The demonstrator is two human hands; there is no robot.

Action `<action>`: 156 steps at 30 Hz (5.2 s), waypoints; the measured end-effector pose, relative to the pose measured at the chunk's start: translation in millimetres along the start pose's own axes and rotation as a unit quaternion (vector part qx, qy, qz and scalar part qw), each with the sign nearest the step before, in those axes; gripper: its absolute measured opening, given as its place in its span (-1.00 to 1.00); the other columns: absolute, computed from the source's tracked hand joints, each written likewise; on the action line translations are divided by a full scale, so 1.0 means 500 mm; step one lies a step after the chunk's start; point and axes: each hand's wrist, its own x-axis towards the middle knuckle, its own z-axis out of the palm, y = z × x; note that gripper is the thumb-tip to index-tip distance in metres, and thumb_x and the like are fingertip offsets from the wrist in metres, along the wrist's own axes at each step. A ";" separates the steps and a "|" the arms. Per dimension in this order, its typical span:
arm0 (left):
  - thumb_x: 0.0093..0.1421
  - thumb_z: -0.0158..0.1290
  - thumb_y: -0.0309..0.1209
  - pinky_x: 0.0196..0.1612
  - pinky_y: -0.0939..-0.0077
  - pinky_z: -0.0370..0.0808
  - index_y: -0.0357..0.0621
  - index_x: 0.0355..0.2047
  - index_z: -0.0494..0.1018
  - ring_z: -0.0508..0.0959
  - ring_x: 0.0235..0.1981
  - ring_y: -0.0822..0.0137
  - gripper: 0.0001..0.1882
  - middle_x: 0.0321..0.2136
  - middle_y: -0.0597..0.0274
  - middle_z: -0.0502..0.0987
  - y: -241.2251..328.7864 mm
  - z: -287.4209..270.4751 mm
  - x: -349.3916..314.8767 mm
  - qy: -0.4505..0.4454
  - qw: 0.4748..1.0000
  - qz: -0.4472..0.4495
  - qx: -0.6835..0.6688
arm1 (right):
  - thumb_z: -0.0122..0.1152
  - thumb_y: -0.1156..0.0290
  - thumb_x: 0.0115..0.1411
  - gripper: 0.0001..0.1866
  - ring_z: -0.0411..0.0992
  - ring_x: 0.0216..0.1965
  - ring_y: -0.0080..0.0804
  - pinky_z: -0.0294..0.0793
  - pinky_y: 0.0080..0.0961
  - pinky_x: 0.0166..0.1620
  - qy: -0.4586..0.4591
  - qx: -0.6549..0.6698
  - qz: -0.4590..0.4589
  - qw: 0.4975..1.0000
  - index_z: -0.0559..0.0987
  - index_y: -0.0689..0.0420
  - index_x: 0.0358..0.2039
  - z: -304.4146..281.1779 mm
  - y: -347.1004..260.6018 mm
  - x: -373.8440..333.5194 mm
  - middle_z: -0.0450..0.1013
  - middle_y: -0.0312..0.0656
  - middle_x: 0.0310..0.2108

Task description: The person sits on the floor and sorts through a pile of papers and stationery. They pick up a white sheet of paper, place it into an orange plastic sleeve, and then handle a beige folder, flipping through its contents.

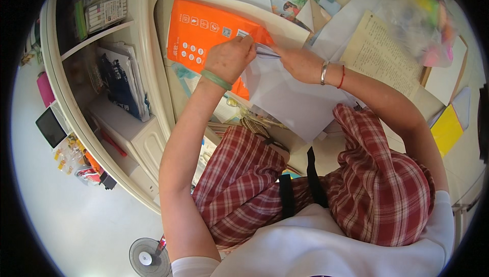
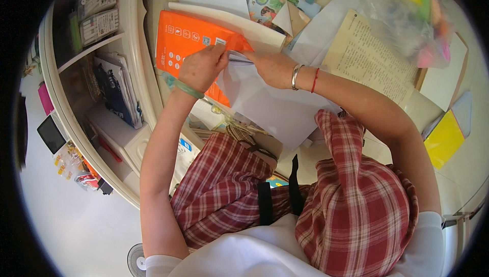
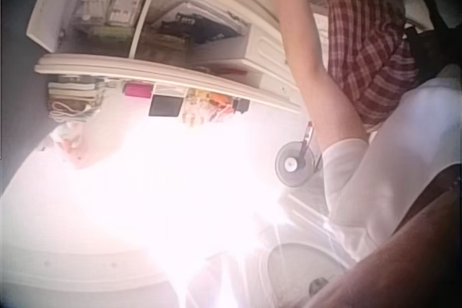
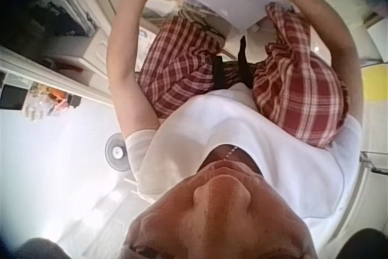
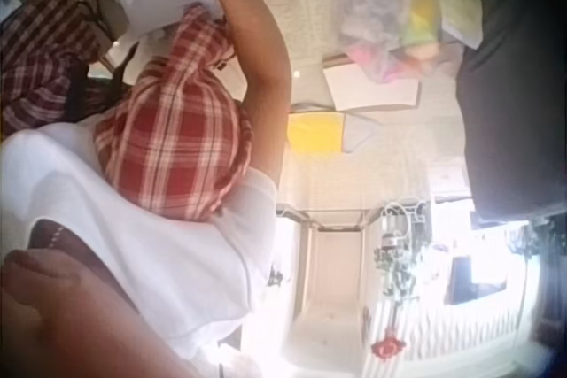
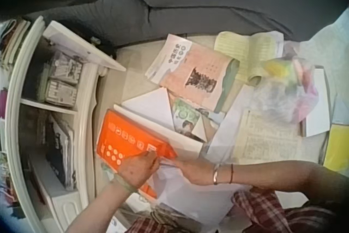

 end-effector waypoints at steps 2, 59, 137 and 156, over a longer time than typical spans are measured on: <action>0.18 -0.06 -0.27 -0.46 0.17 0.48 -0.15 -0.44 0.38 0.53 -0.50 0.03 -0.80 -0.50 0.11 0.51 0.001 0.008 0.000 0.021 1.000 0.003 0.001 | -0.11 0.47 0.18 -0.46 0.46 -0.42 0.01 0.43 -0.15 -0.33 0.029 0.009 0.002 1.000 0.20 0.01 0.21 0.007 -0.001 0.001 0.47 0.06 -0.42; 0.13 0.03 -0.31 -0.68 0.34 0.41 -0.08 -0.61 0.35 0.50 -0.68 0.20 -0.78 -0.66 0.18 0.44 0.032 0.084 0.005 0.130 0.987 0.052 0.084 | -0.08 0.20 0.23 -0.60 0.44 -0.33 0.00 0.42 -0.23 -0.25 0.101 0.120 -0.029 0.987 0.53 0.31 -0.45 0.055 0.084 0.133 0.48 0.05 -0.42; 0.16 0.03 -0.29 -0.42 0.26 0.50 -0.20 -0.33 0.38 0.54 -0.47 0.06 -0.78 -0.45 0.02 0.48 -0.012 0.117 -0.181 0.046 0.980 -0.061 -0.184 | -0.01 0.38 0.26 -0.68 0.53 -0.23 -0.28 0.60 -0.42 -0.19 0.112 0.613 0.148 0.768 0.40 0.29 -0.04 0.090 -0.060 0.075 0.48 -0.06 -0.16; 0.15 0.12 -0.03 0.05 0.28 0.35 -0.09 0.05 0.32 0.44 -0.05 0.25 -0.43 -0.08 0.20 0.43 -0.074 0.238 -0.258 0.117 0.372 -0.427 -0.816 | 0.19 0.22 0.17 -0.55 0.55 -0.35 -0.25 0.63 -0.43 -0.34 0.027 0.548 0.206 0.810 0.41 0.36 -0.12 0.020 -0.114 0.068 0.47 0.01 -0.26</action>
